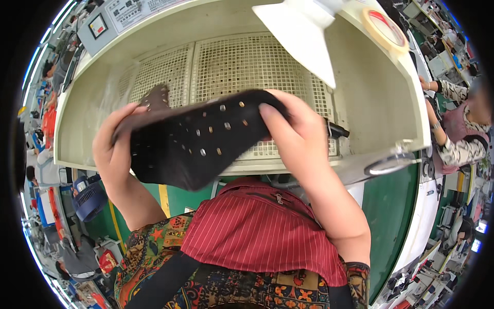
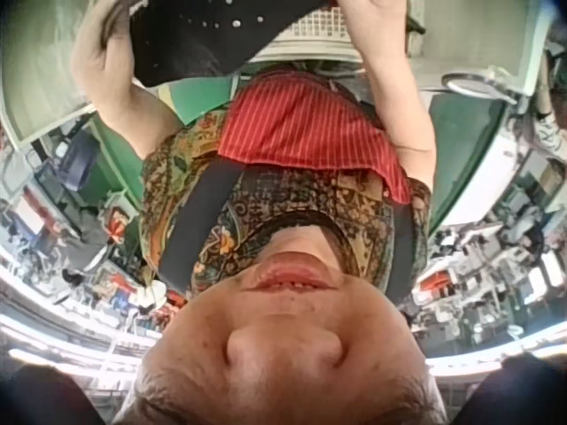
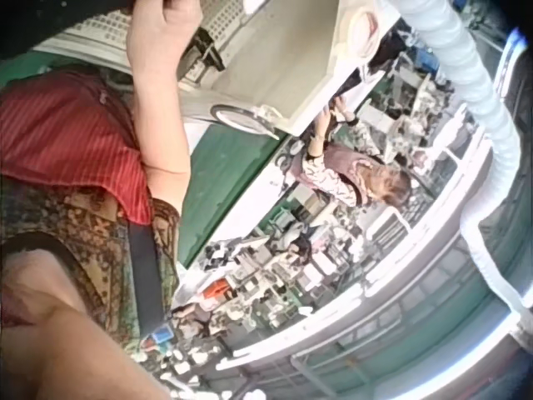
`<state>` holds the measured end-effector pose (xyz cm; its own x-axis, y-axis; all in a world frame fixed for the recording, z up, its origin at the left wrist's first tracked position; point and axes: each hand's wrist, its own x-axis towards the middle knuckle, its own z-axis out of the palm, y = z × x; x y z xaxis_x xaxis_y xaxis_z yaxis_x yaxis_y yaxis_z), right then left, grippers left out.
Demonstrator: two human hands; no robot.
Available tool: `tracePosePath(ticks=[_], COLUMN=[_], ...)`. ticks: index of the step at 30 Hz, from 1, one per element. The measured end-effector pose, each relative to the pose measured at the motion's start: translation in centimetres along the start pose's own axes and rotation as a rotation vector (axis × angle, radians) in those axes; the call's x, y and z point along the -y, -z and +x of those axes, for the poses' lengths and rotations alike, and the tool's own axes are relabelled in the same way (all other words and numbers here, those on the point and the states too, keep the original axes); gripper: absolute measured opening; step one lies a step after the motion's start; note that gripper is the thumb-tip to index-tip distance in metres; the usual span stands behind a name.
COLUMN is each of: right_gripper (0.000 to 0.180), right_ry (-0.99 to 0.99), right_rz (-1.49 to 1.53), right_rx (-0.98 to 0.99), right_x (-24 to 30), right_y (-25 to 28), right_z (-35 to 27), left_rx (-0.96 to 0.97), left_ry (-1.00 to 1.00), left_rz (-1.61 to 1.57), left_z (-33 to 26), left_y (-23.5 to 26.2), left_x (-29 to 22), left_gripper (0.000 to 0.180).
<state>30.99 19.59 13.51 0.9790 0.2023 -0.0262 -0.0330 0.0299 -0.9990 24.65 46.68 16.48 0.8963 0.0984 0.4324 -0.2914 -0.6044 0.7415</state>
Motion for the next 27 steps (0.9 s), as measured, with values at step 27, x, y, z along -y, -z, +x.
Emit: tracePosePath(ticks=[27], right_gripper=[0.050], right_ry=[-0.525], right_rz=[-0.809], right_rx=[-0.266], right_x=[-14.0], right_y=[12.7], right_z=[-1.6], left_rx=[0.382], left_ry=[0.819], left_rz=[-0.014], left_z=[7.2], left_y=[-14.1], left_x=[14.4], left_gripper=[0.031])
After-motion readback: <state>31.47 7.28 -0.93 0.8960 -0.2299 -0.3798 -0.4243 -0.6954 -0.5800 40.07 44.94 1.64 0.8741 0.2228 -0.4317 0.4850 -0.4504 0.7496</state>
